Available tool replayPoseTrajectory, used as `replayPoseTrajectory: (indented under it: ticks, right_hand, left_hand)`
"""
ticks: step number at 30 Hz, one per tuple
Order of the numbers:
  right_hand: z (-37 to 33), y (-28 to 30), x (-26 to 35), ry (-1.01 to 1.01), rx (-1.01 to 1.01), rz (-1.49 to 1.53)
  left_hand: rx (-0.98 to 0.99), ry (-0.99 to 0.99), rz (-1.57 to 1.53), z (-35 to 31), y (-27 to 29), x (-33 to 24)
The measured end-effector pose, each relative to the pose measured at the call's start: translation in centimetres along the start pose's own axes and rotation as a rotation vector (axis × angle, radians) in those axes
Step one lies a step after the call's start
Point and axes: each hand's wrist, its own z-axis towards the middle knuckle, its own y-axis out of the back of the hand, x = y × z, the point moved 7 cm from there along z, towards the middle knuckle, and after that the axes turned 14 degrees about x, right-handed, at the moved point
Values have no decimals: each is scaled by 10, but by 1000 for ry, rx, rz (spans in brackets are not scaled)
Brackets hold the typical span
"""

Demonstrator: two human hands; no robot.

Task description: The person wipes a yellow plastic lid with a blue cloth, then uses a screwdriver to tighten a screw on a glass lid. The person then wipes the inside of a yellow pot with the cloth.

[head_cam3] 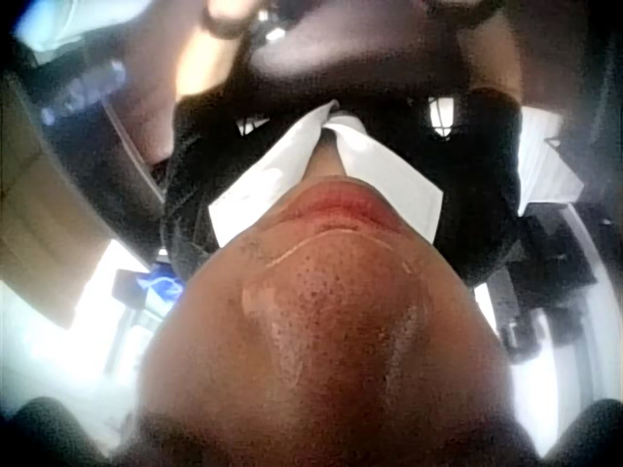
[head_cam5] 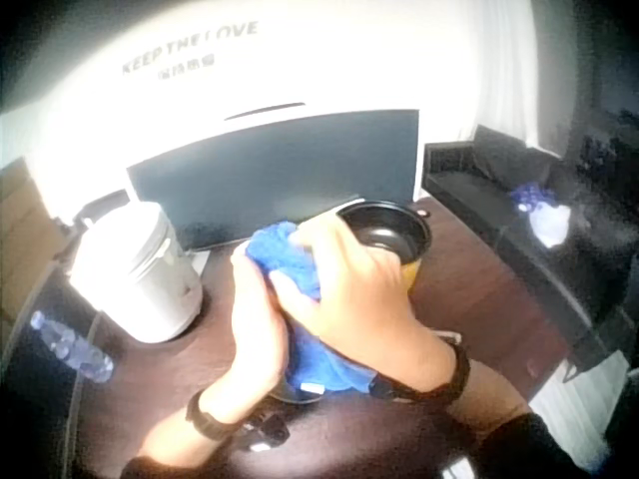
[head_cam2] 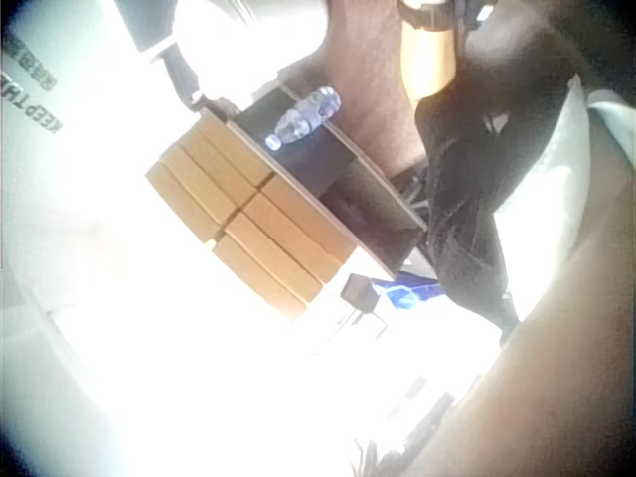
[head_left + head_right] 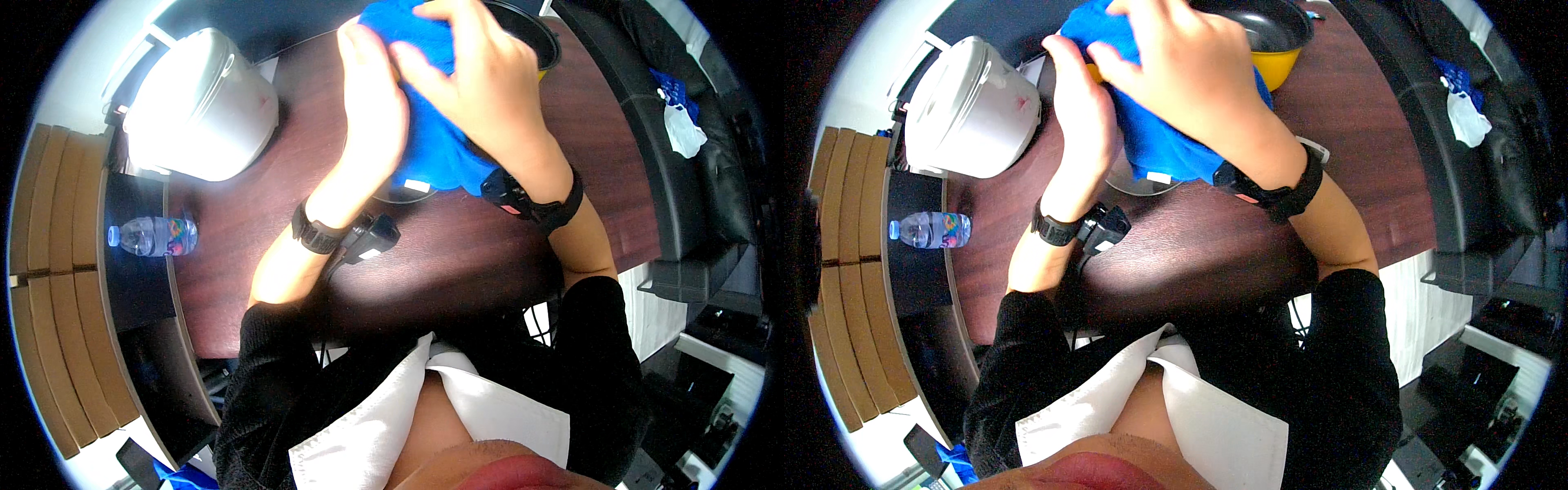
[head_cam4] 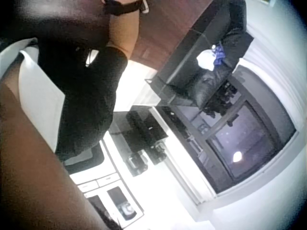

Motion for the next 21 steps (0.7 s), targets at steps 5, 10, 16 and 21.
replayPoseTrajectory:
  ticks: [5,10,16,21]
  right_hand:
    - [-2,-9,11,138,26,6]
    - [-3,-8,15,164,89,-8]
    - [-7,-8,22,174,113,-88]
    - [-17,-17,26,206,93,-86]
  left_hand:
    - [-141,263,-113,-9,7,-8]
    - [-117,182,-183,-7,11,-7]
    - [-189,209,-318,-7,18,-4]
    - [-185,83,-235,3,35,-9]
